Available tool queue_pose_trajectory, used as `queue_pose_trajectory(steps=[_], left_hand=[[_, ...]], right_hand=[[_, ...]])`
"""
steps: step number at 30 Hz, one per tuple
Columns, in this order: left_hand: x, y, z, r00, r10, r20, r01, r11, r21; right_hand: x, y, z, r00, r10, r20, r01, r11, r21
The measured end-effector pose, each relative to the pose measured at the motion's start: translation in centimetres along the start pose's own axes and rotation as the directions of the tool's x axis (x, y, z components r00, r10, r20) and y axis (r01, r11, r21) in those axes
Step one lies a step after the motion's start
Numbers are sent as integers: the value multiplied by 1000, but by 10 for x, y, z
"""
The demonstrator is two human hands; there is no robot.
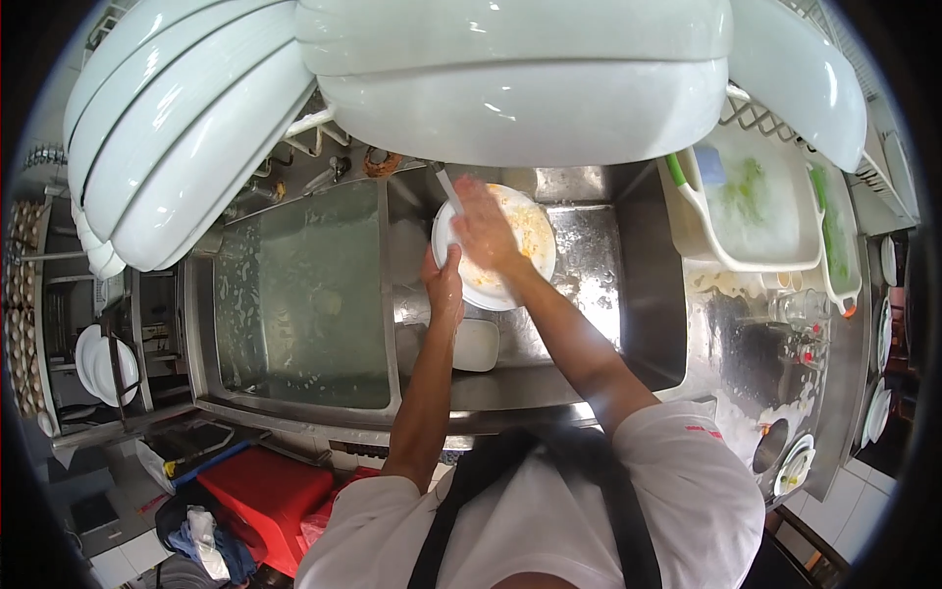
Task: Washing and rinsing plates, bowls, and glasses in a commercial kitchen sink.
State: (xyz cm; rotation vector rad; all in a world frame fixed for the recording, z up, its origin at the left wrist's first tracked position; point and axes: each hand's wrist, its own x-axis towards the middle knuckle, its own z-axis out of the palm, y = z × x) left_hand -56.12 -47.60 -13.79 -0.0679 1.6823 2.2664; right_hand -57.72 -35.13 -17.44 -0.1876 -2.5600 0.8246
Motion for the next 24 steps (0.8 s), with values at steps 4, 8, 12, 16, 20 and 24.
queue_pose_trajectory(steps=[4,8,12,16,20,24], left_hand=[[-5,-5,-4,1000,0,9,0,1000,14],[-4,-6,0,998,-53,-34,53,999,8],[0,-3,-1,1000,23,16,-23,1000,18],[5,1,-5,999,-32,-11,31,998,-55],[12,2,-7,1000,-10,0,10,998,-67],[15,13,-20,1000,-13,-7,12,989,-150]], right_hand=[[-7,10,-3,985,172,11,-170,979,-110],[-13,5,-6,979,194,69,-184,975,-124],[-17,2,-20,980,-91,179,89,996,22],[-11,1,-35,990,118,79,-112,991,-75],[-27,-27,-37,958,-224,181,221,975,35],[-81,-13,-68,830,-357,428,280,931,233]])
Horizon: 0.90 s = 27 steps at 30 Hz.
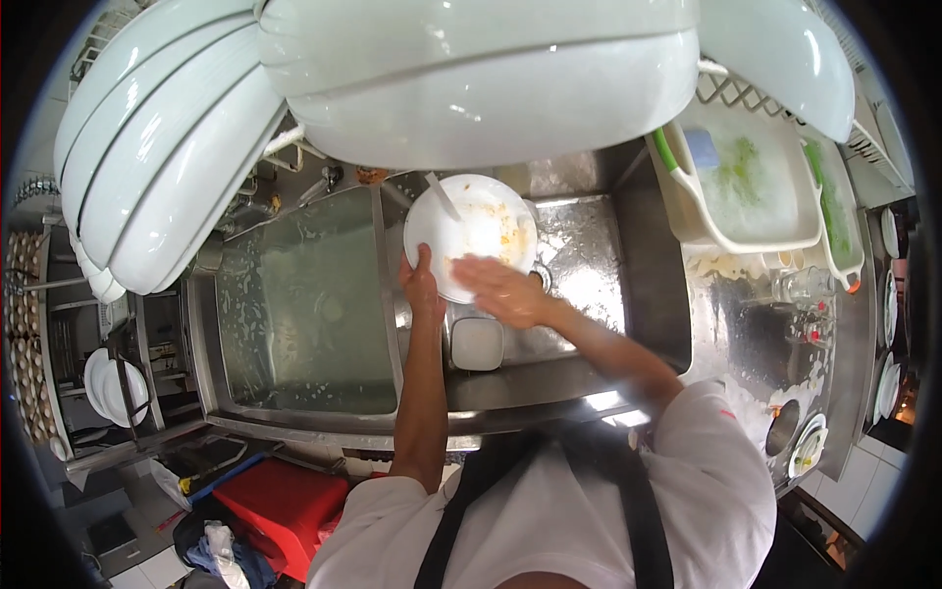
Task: Washing and rinsing plates, bowls, and glasses in a commercial kitchen sink.
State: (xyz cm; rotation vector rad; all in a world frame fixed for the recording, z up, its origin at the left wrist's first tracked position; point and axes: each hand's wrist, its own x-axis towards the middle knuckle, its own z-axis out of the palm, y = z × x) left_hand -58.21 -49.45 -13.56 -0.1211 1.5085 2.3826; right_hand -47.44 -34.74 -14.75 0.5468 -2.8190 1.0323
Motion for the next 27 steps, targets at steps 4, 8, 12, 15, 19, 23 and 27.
queue_pose_trajectory(steps=[4,8,12,15,19,23,27], left_hand=[[-5,4,-5,1000,-31,-1,31,999,-22],[2,-5,7,1000,-12,10,12,998,66],[10,-3,4,997,80,23,-82,983,166],[7,-3,-3,999,44,4,-44,997,70],[0,-16,-2,999,-18,-50,19,1000,19],[0,-25,0,994,-39,-105,36,999,-37],[0,-33,-7,983,-135,-126,119,984,-129]], right_hand=[[-3,48,-13,967,163,-194,-213,938,-273],[62,31,14,827,269,-494,-328,944,-35],[30,-7,19,963,73,-259,-70,997,18],[-8,26,-6,962,248,-115,-270,927,-261],[10,74,-13,707,368,-604,-406,910,80],[20,83,-18,484,657,-578,-556,741,377],[-1,79,-44,604,700,-381,-604,714,354]])
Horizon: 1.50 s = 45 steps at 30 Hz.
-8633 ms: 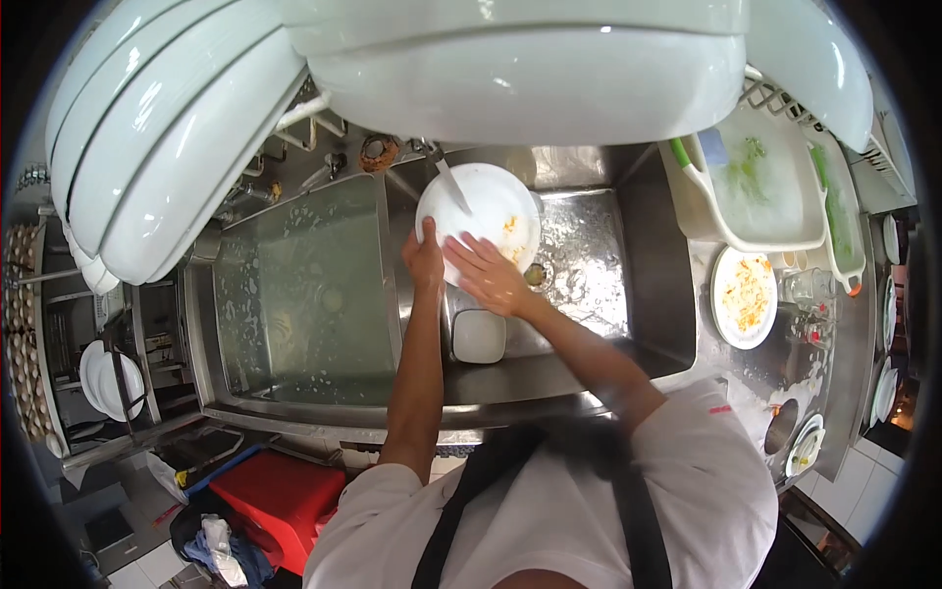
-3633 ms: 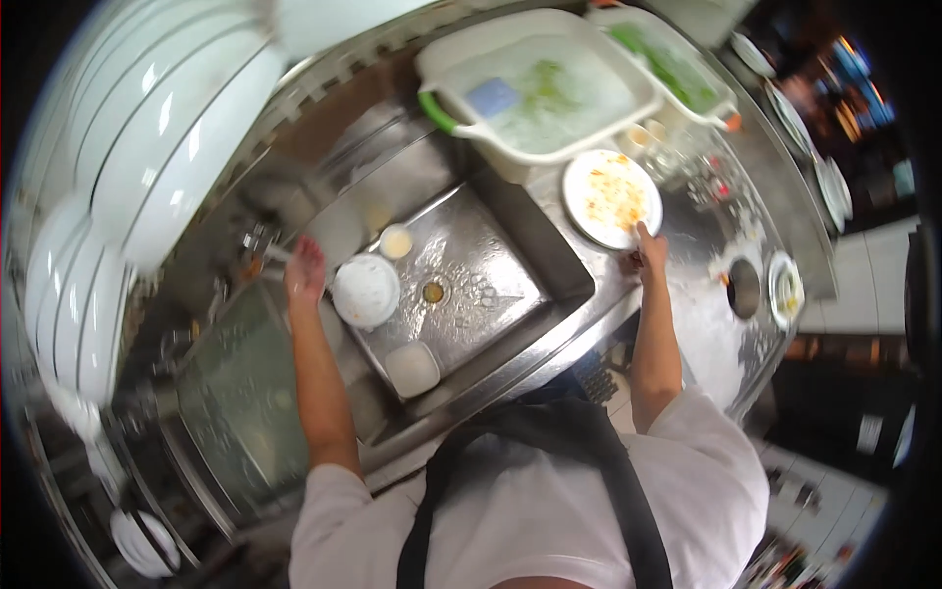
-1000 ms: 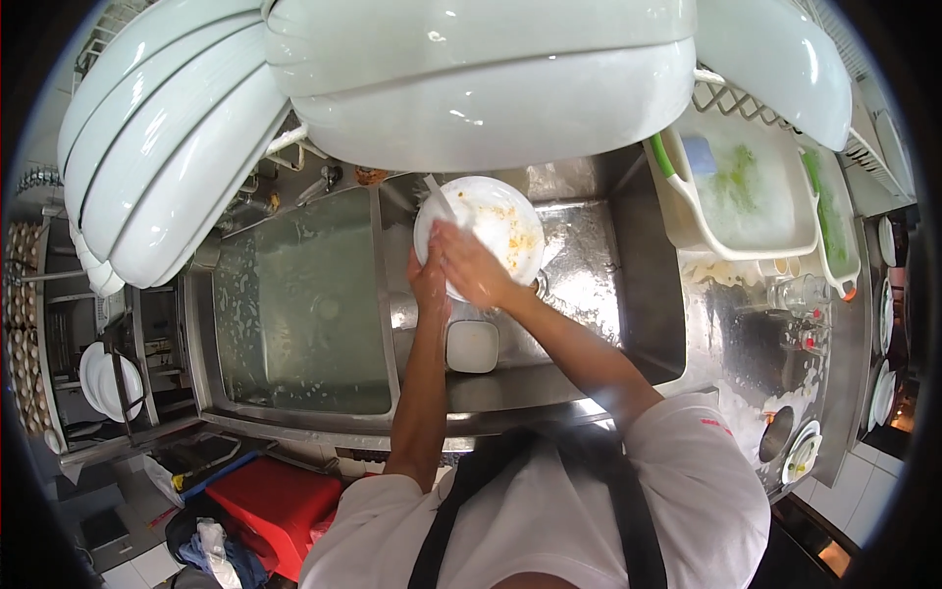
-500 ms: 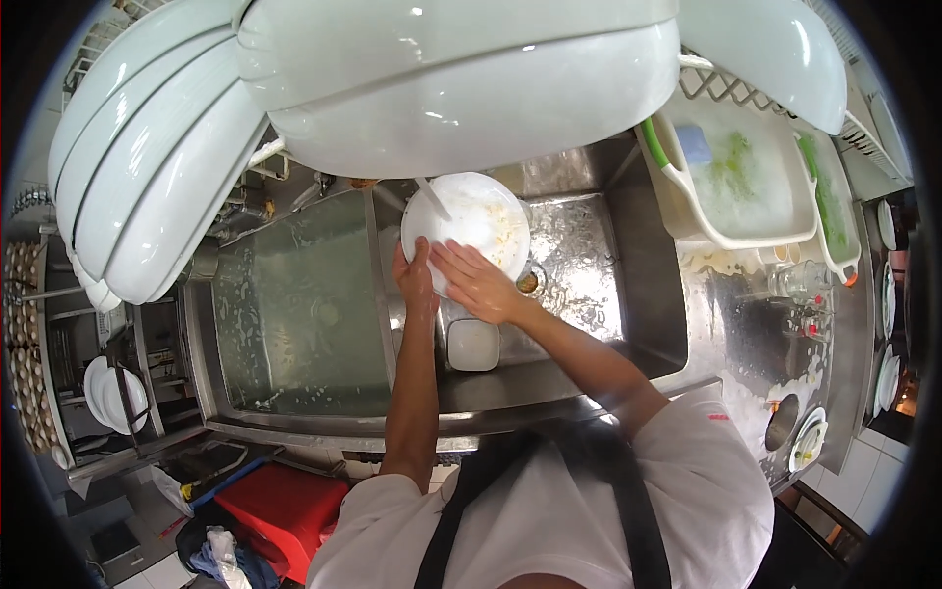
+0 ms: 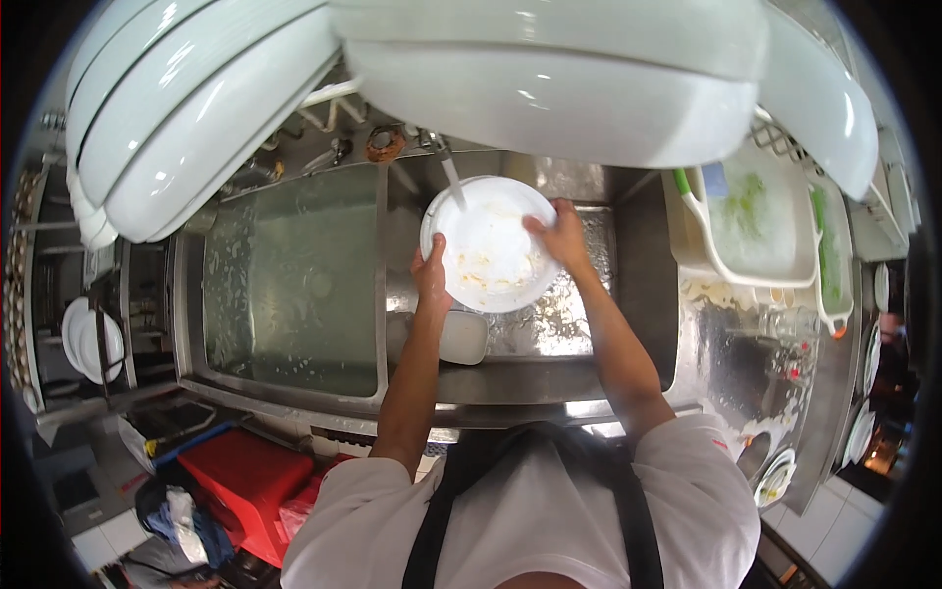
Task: Washing and rinsing plates, bowls, and glasses in a commercial kitchen sink.
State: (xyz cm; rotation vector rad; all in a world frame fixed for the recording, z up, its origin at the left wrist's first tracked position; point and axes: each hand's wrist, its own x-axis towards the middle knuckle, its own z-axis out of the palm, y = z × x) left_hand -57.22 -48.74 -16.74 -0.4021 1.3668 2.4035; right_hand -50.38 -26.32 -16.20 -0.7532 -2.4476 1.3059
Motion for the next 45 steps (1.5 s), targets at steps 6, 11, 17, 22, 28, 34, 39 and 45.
queue_pose_trajectory(steps=[6,11,17,22,28,34,39,45], left_hand=[[13,-8,-17,997,-80,13,81,992,-94],[40,12,2,986,5,169,-64,937,344],[58,51,70,865,8,501,-422,552,719],[51,79,92,846,-88,526,-512,142,847],[29,67,53,824,410,390,-520,276,809],[1,61,1,922,382,58,-280,558,781],[4,69,-13,953,296,61,-252,665,703],[30,46,3,956,262,134,-279,663,695]], right_hand=[[-37,34,-68,945,296,142,-320,737,595],[-94,94,-71,849,526,-54,-335,613,716],[-134,124,-51,852,518,-72,-254,529,810],[-138,147,-9,805,590,68,-402,457,793],[-122,190,159,550,835,6,-551,357,754],[-81,222,294,535,844,42,-447,240,862],[-50,192,264,535,765,358,-696,159,700],[-36,76,148,774,34,632,-579,-364,729]])
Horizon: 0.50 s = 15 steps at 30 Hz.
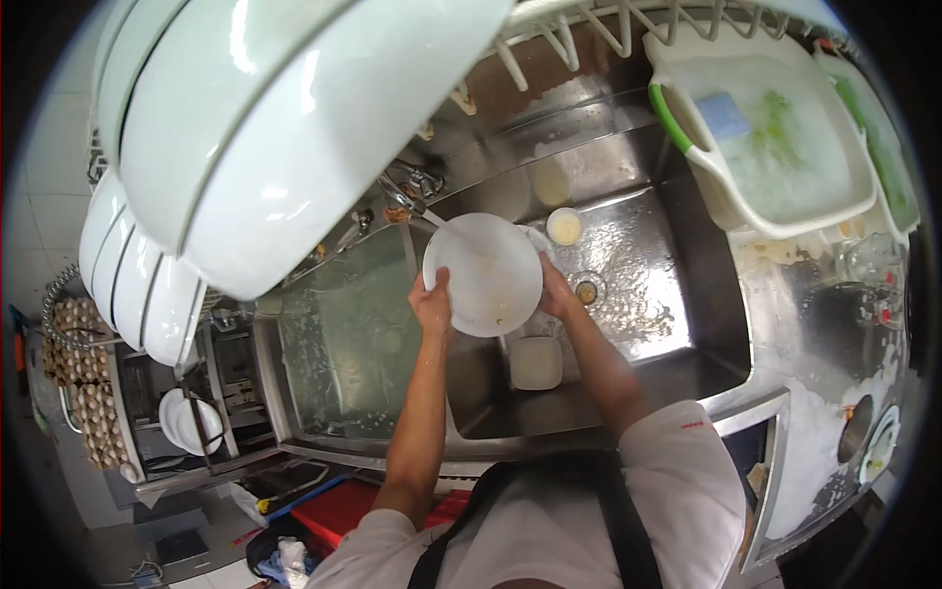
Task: Washing and rinsing plates, bowls, and glasses in a commercial kitchen sink.
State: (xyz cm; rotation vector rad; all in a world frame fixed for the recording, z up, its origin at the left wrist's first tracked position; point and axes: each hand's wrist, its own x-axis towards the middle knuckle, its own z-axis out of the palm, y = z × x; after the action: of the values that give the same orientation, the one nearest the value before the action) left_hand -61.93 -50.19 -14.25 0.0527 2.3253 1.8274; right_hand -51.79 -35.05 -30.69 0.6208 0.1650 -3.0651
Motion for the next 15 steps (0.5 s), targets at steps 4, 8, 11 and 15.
queue_pose_trajectory(steps=[4,8,11,15], left_hand=[[4,0,28,991,-42,127,52,996,-70],[2,14,53,979,-29,202,30,1000,-4],[5,24,60,953,118,281,-153,983,106],[14,26,45,928,-146,343,110,987,121]], right_hand=[[-11,-16,34,613,-739,-280,580,661,-476],[-23,-24,26,393,-891,-228,506,416,-756],[-40,-28,23,502,-820,-276,312,470,-826],[-76,-47,23,758,-625,-189,184,482,-857]])
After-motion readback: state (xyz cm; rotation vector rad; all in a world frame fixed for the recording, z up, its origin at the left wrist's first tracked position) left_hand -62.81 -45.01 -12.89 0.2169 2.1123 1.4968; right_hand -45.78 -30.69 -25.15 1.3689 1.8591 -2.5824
